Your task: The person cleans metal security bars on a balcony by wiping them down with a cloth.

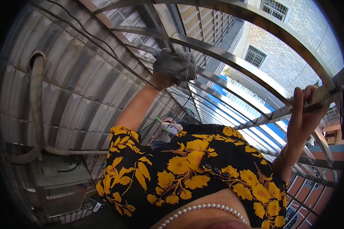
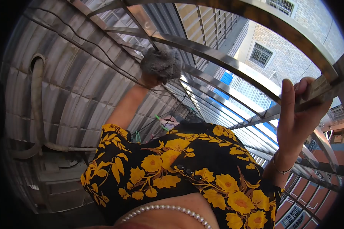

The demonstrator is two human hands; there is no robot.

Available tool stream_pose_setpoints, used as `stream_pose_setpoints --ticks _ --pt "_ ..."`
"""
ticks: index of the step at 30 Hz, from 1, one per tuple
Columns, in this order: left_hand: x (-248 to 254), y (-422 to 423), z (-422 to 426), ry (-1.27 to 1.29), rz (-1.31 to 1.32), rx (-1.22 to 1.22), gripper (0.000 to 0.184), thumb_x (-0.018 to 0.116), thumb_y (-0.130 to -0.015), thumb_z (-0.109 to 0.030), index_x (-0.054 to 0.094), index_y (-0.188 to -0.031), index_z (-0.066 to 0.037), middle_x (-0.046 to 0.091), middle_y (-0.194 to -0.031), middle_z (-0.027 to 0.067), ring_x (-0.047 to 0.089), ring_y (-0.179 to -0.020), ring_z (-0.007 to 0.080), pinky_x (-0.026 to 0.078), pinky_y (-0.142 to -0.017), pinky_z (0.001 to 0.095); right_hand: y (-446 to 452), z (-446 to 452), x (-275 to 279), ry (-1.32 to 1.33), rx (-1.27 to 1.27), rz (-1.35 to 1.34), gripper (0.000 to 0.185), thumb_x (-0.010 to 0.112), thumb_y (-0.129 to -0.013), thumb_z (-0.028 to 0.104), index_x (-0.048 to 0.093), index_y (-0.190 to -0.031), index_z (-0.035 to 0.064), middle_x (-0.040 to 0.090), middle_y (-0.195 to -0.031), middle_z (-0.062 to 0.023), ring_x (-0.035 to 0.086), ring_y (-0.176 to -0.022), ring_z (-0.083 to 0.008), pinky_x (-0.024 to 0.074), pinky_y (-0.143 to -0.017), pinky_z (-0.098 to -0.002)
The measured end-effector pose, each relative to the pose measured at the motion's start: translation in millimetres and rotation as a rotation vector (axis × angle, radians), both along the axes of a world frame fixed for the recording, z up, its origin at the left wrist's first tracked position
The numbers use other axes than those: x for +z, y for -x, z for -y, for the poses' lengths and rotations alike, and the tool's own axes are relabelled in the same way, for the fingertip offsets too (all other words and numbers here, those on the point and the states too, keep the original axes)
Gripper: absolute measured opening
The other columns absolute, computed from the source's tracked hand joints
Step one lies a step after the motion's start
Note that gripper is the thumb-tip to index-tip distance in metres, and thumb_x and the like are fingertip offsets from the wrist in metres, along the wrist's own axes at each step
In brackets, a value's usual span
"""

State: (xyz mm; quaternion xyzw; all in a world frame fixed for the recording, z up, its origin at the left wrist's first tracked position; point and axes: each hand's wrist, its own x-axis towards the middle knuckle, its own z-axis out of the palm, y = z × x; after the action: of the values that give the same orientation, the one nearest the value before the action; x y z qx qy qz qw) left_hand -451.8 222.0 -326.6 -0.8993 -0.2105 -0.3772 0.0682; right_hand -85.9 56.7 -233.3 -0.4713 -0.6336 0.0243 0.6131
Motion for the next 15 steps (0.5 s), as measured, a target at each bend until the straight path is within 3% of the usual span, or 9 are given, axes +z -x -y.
stream_pose_setpoints --ticks 1,4,5,7,8,11,12,13,15 --pt "6 3 0 -0.226 -0.139 0.173 0.030 0.072 -0.077 -0.028 0.069 -0.099 -0.008 0.067 -0.101 0.0092 0.064 -0.094 0.0296 0.047 -0.089 0.0428 1 1 -1 0.007 -0.017 -0.016 0.034 0.065 -0.090 0.002 0.037 -0.110 0.0032 0.047 -0.089 -0.0026 0.047 -0.070 -0.0055 0.0407 -0.061 -0.0166" --pt "39 3 1 -0.213 -0.109 0.193 0.031 0.072 -0.076 -0.032 0.069 -0.099 -0.011 0.067 -0.102 0.0074 0.063 -0.096 0.0313 0.047 -0.089 0.0454 -3 2 -2 0.024 -0.021 0.007 0.031 0.065 -0.091 0.002 0.039 -0.107 0.0038 0.047 -0.087 -0.0026 0.047 -0.070 -0.0055 0.0412 -0.061 -0.0171" --pt "29 5 -5 -0.204 -0.107 0.195 0.031 0.072 -0.076 -0.032 0.069 -0.099 -0.011 0.067 -0.102 0.0074 0.063 -0.096 0.0313 0.047 -0.089 0.0454 -4 2 -2 0.026 -0.007 0.045 0.028 0.065 -0.091 0.002 0.040 -0.106 0.0040 0.047 -0.087 -0.0026 0.047 -0.070 -0.0055 0.0415 -0.061 -0.0173" --pt "21 -2 -13 -0.418 0.161 0.188 0.031 0.072 -0.076 -0.032 0.069 -0.099 -0.013 0.068 -0.099 0.0063 0.064 -0.090 0.0300 0.050 -0.084 0.0455 -1 2 0 0.033 -0.016 0.029 0.027 0.064 -0.091 0.003 0.041 -0.105 0.0041 0.047 -0.086 -0.0025 0.047 -0.070 -0.0057 0.0415 -0.061 -0.0176" --pt "19 -5 -13 -0.151 0.128 0.124 0.028 0.074 -0.074 -0.030 0.070 -0.097 -0.014 0.069 -0.096 0.0064 0.065 -0.087 0.0289 0.052 -0.080 0.0436 1 1 2 0.027 -0.033 0.010 0.025 0.064 -0.091 0.003 0.042 -0.103 0.0043 0.047 -0.086 -0.0023 0.047 -0.070 -0.0059 0.0416 -0.061 -0.0179" --pt "-24 -8 -9 -0.325 0.195 0.144 0.026 0.074 -0.074 -0.028 0.072 -0.096 -0.015 0.070 -0.093 0.0066 0.067 -0.087 0.0275 0.053 -0.078 0.0423 1 2 3 0.029 -0.050 0.064 0.024 0.064 -0.092 0.004 0.042 -0.102 0.0045 0.046 -0.085 -0.0021 0.047 -0.069 -0.0064 0.0412 -0.060 -0.0184" --pt "-26 -8 -1 -0.087 0.184 0.184 0.020 0.074 -0.073 -0.026 0.072 -0.092 -0.017 0.069 -0.096 0.0062 0.067 -0.091 0.0273 0.053 -0.079 0.0422 0 2 4 0.024 -0.057 0.065 0.024 0.064 -0.092 0.004 0.042 -0.102 0.0045 0.046 -0.085 -0.0021 0.047 -0.069 -0.0064 0.0412 -0.060 -0.0184" --pt "-19 -11 3 -0.092 0.185 0.173 0.020 0.074 -0.073 -0.026 0.072 -0.092 -0.017 0.069 -0.096 0.0062 0.067 -0.091 0.0273 0.053 -0.079 0.0422 -1 1 5 0.020 -0.047 0.077 0.024 0.064 -0.092 0.004 0.042 -0.103 0.0045 0.046 -0.086 -0.0023 0.047 -0.070 -0.0065 0.0412 -0.060 -0.0186" --pt "-4 -16 15 -0.391 0.036 0.240 0.022 0.073 -0.075 -0.026 0.072 -0.095 -0.015 0.069 -0.096 0.0057 0.066 -0.095 0.0277 0.050 -0.085 0.0445 -1 3 4 0.024 -0.036 0.094 0.025 0.064 -0.092 0.003 0.042 -0.103 0.0045 0.046 -0.086 -0.0025 0.047 -0.070 -0.0065 0.0412 -0.060 -0.0188"
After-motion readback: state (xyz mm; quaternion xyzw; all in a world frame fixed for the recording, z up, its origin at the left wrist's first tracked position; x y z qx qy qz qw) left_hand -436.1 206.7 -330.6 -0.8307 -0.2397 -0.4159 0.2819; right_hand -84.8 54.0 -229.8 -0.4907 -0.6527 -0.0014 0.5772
